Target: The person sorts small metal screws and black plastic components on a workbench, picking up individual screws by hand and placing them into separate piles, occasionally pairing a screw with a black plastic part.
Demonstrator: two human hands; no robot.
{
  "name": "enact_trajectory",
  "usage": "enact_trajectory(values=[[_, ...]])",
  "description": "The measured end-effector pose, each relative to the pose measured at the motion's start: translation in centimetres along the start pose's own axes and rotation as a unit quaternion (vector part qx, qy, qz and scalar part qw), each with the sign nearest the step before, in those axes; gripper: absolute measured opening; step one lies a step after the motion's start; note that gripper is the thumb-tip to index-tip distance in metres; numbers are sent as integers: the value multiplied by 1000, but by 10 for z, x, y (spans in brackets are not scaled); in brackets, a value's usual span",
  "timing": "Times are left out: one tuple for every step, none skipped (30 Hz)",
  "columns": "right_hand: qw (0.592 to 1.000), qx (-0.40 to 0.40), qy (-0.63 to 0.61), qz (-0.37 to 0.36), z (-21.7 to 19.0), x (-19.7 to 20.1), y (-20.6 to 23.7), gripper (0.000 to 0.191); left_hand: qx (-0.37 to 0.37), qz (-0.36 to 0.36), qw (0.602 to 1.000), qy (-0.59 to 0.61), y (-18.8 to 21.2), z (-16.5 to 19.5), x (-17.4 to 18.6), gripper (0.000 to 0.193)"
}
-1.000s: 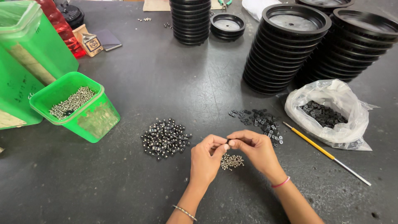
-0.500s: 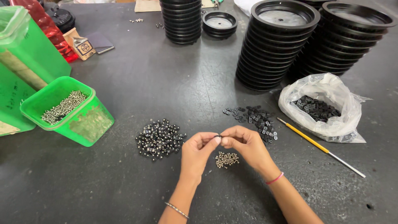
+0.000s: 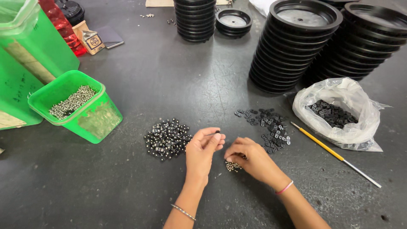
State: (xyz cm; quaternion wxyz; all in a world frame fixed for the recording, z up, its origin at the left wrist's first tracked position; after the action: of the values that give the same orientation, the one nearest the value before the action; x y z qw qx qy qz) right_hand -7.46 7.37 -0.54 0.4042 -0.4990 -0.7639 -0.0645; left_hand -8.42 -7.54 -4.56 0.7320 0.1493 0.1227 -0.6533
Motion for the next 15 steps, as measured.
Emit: enact_trajectory(values=[[999,-33,-26,8,6,-1,1,8,-5,-6,1000,-3,0,0,-1,22],[996,-67,-51,16,13,-1,2,8,-9,-12,1000,-6,0,0,-2,24],[989,-83,-114,46,17,1,1,8,-5,-10,1000,-8,0,-1,-2,24],[976,-98,-176,76,22,4,1,8,-1,-9,1000,-10,0,-3,-2,25],[959,-113,-238,105,28,6,2,9,3,-8,1000,-13,1,-4,-2,25],[952,-125,-255,115,32,6,4,9,7,-5,1000,-21,2,-5,-2,24],[944,-137,-271,126,36,8,5,10,10,-2,1000,-29,4,-7,-3,23],[936,-149,-288,136,41,9,7,11,13,1,999,-37,5,-8,-4,23],[935,-150,-287,147,44,11,8,10,12,0,999,-42,6,-8,-5,23],[933,-152,-287,157,47,11,10,10,12,-1,999,-46,7,-8,-6,22],[931,-153,-286,167,50,13,11,11,13,-3,999,-51,8,-9,-7,22],[926,-159,-298,170,53,13,12,11,16,-3,998,-59,8,-10,-9,22],[921,-164,-309,173,57,13,11,12,19,-3,998,-66,9,-11,-11,22],[916,-169,-320,174,59,12,11,13,23,-1,997,-73,9,-12,-11,22],[911,-175,-331,174,61,12,12,14,26,-3,997,-71,9,-12,-13,21]])
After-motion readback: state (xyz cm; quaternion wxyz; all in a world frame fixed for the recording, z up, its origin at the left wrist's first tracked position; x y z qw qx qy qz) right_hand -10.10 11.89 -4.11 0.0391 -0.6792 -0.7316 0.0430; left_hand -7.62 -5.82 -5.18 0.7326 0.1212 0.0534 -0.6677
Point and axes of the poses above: each hand's wrist, its own y-axis away from the middle knuckle, its own x-axis out of the back of the hand, z = x × y, the point moved 8 cm from there along -y, towards the middle knuckle, and after that the axes turned 3 degrees about x, right-handed, at the moved point
